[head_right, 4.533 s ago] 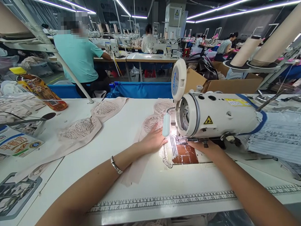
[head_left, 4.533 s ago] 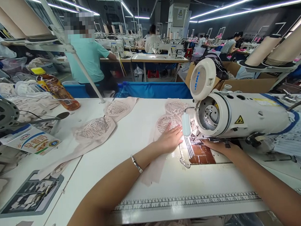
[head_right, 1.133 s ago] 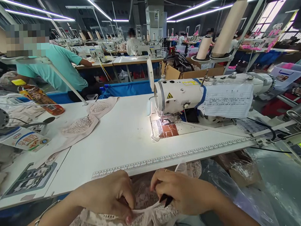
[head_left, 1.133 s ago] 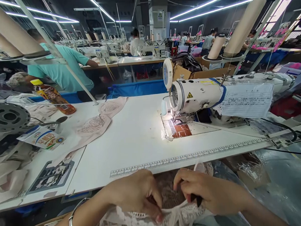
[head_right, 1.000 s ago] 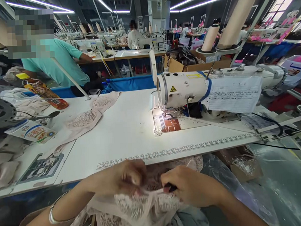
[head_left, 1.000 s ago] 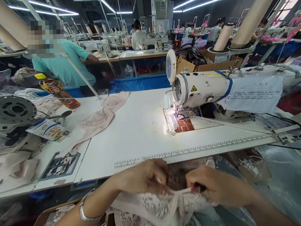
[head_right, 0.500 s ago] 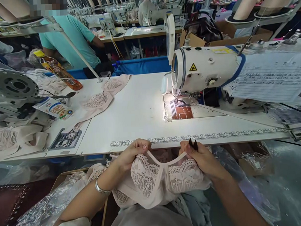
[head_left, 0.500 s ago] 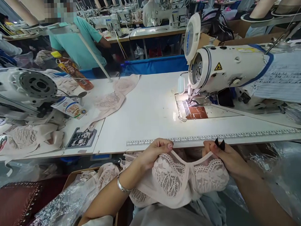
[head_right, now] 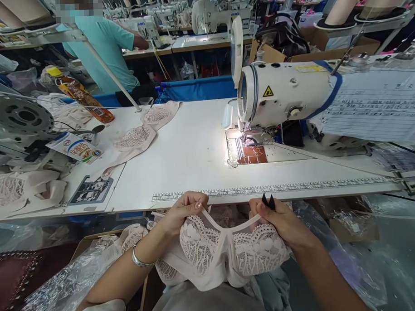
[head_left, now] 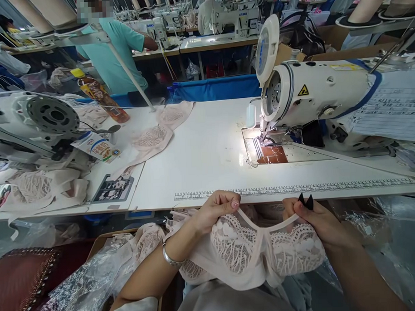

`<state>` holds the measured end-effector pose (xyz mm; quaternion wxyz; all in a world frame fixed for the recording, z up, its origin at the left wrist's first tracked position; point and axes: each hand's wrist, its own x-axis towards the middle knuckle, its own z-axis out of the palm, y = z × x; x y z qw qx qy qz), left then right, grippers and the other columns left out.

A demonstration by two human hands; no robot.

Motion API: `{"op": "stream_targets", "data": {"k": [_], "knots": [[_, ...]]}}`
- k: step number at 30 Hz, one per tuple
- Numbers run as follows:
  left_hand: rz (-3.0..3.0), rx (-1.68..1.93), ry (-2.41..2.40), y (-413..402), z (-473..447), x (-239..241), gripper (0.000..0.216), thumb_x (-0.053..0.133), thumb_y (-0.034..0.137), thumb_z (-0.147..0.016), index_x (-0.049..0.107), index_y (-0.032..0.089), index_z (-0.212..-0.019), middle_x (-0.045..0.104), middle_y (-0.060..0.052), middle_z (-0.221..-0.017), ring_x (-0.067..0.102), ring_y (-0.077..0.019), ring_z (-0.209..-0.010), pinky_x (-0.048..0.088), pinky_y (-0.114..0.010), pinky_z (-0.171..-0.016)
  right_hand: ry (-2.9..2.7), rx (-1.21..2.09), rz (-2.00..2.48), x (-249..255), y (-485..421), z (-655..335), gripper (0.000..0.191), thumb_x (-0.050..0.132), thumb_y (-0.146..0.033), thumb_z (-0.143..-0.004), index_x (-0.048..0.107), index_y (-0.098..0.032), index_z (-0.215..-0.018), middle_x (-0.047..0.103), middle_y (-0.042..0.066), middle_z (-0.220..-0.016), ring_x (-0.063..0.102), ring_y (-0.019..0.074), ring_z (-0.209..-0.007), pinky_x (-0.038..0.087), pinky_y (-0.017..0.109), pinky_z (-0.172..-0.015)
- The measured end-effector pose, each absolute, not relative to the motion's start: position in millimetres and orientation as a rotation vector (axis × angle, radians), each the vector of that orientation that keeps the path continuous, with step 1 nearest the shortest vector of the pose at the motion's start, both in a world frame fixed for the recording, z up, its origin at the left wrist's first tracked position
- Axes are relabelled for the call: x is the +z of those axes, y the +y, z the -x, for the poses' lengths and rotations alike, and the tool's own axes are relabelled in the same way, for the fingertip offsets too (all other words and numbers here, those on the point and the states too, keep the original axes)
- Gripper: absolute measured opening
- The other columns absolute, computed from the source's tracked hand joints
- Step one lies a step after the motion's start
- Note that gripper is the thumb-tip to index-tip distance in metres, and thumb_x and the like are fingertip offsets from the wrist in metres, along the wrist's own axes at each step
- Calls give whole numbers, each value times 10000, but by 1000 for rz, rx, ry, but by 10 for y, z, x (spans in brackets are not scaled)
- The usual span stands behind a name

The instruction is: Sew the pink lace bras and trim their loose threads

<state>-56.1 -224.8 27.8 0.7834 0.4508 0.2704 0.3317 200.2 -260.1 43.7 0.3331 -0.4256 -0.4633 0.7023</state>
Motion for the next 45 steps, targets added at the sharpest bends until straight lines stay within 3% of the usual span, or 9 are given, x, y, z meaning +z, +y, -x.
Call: {"op": "stream_targets", "data": {"k": [8, 11, 15, 19, 22, 28, 36, 45], "knots": [[-1007, 707, 564, -2235, 576, 262, 611, 791, 597, -726, 371, 186, -558, 282, 76, -534, 210, -56, -489, 156, -227, -479, -1231, 1799, 1113, 457, -2627, -1995, 606, 587, -738, -839, 378, -233, -578, 419, -27, -541, 362, 110, -474, 282, 272, -459], [-1030, 715, 523, -2230, 566, 294, 594, 771, 566, -767, 368, 185, -554, 288, 76, -530, 209, -58, -490, 161, -229, -485, -1433, 1727, 1110, 453, -2597, -2052, 585, 542, -711, -887, 414, -224, -589, 393, -36, -538, 373, 114, -480, 327, 275, -479], [-1075, 687, 470, -2223, 515, 375, 590, 764, 557, -780, 374, 181, -546, 279, 77, -530, 197, -58, -497, 144, -234, -489, -1861, 1472, 1169, 533, -2538, -2059, 476, 455, -599, -988, 680, -201, -852, 637, 52, -736, 564, 174, -646, 454, 305, -608], [-1065, 663, 448, -2227, 458, 431, 594, 767, 552, -778, 370, 179, -542, 282, 74, -533, 209, -56, -494, 145, -232, -484, -2067, 1410, 1084, 659, -2553, -1890, 394, 433, -481, -1028, 708, -201, -1057, 711, 92, -937, 636, 198, -796, 497, 319, -706], [-1057, 660, 462, -2229, 449, 440, 608, 774, 572, -760, 364, 180, -542, 287, 74, -530, 217, -53, -489, 151, -228, -478, -2141, 1453, 1134, 690, -2583, -1774, 298, 542, -449, -985, 708, -205, -940, 678, 41, -819, 574, 155, -670, 422, 265, -603], [-1034, 663, 439, -2223, 484, 410, 579, 785, 525, -766, 378, 178, -546, 293, 75, -523, 220, -51, -481, 149, -226, -467, -1954, 1663, 1083, 594, -2569, -1812, 320, 589, -434, -958, 676, -179, -787, 497, -30, -638, 384, 106, -547, 274, 259, -539], [-992, 647, 446, -2226, 493, 381, 569, 790, 510, -770, 384, 178, -550, 302, 78, -518, 222, -48, -471, 145, -224, -460, -1777, 1797, 995, 547, -2547, -1841, 248, 728, -371, -872, 676, -169, -738, 496, -36, -633, 374, 103, -578, 264, 265, -559], [-991, 647, 452, -2211, 511, 351, 560, 773, 500, -794, 379, 181, -557, 290, 82, -517, 215, -49, -469, 153, -228, -467, -1821, 1754, 1015, 568, -2560, -1873, 285, 654, -413, -927, 708, -169, -789, 464, -34, -608, 353, 99, -544, 253, 271, -536]]}}
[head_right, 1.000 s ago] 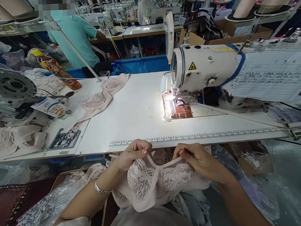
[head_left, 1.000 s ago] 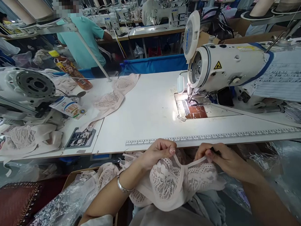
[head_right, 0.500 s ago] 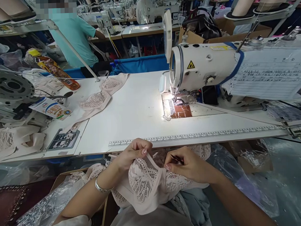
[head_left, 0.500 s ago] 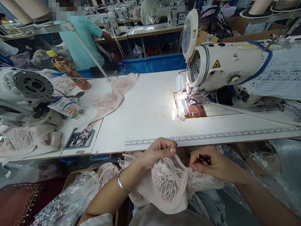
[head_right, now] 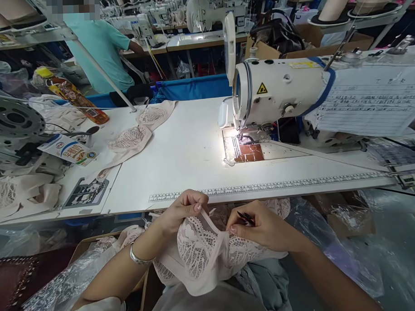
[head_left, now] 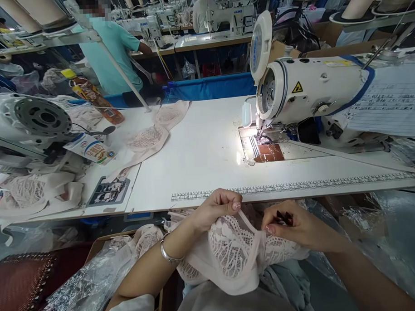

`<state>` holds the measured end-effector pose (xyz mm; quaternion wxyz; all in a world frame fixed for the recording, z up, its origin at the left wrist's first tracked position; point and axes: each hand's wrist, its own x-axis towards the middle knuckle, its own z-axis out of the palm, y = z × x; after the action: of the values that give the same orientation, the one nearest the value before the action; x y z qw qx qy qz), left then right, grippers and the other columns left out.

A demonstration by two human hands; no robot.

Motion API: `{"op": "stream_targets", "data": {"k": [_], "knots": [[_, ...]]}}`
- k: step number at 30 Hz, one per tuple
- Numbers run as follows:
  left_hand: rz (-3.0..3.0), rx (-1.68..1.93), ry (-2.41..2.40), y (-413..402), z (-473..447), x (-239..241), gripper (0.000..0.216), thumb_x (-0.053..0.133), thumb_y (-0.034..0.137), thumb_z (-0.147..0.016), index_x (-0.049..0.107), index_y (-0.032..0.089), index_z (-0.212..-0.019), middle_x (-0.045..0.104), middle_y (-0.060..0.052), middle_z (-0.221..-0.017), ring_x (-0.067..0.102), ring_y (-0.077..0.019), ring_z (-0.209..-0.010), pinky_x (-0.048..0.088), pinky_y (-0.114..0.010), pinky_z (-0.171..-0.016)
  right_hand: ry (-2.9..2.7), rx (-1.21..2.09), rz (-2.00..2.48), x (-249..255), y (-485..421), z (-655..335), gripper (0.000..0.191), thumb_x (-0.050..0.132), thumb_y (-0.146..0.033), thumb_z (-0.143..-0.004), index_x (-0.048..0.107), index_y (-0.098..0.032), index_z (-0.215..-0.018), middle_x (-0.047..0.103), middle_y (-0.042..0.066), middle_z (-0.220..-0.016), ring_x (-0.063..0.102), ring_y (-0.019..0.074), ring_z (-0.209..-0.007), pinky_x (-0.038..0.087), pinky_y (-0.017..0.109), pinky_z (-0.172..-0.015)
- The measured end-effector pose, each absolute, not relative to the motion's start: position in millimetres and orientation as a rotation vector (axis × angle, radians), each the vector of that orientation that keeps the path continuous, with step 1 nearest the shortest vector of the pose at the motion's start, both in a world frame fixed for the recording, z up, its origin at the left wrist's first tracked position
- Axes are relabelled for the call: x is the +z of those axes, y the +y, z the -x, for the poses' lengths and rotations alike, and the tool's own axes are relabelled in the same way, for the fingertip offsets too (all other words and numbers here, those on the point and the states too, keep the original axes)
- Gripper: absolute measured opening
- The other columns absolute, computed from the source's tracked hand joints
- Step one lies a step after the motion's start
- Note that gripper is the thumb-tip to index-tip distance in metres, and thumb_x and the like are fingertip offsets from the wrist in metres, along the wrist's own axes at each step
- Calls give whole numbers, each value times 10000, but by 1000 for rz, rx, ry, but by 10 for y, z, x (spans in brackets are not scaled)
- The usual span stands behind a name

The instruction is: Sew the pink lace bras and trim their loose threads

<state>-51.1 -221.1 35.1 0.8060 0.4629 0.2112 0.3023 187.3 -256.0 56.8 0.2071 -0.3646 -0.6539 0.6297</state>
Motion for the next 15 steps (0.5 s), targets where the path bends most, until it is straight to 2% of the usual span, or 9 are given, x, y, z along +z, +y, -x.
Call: {"op": "stream_targets", "data": {"k": [3, 10, 15], "knots": [[-994, 647, 466, -2203, 522, 333, 555, 774, 502, -793, 386, 181, -560, 292, 83, -513, 215, -50, -467, 160, -227, -468, -1854, 1739, 1026, 579, -2565, -1888, 339, 577, -443, -972, 724, -165, -845, 431, -41, -600, 328, 92, -520, 244, 270, -524], [-1021, 644, 478, -2186, 532, 315, 575, 776, 526, -780, 373, 184, -557, 299, 80, -512, 222, -51, -468, 168, -223, -469, -1871, 1773, 998, 615, -2542, -1895, 275, 697, -439, -895, 716, -169, -845, 557, 0, -710, 417, 111, -609, 290, 265, -557], [-999, 657, 493, -2192, 535, 309, 564, 782, 518, -775, 384, 183, -558, 309, 78, -506, 228, -51, -462, 168, -222, -464, -1900, 1730, 984, 640, -2545, -1918, 403, 560, -516, -963, 713, -161, -850, 501, -11, -665, 396, 109, -585, 284, 271, -556]]}}
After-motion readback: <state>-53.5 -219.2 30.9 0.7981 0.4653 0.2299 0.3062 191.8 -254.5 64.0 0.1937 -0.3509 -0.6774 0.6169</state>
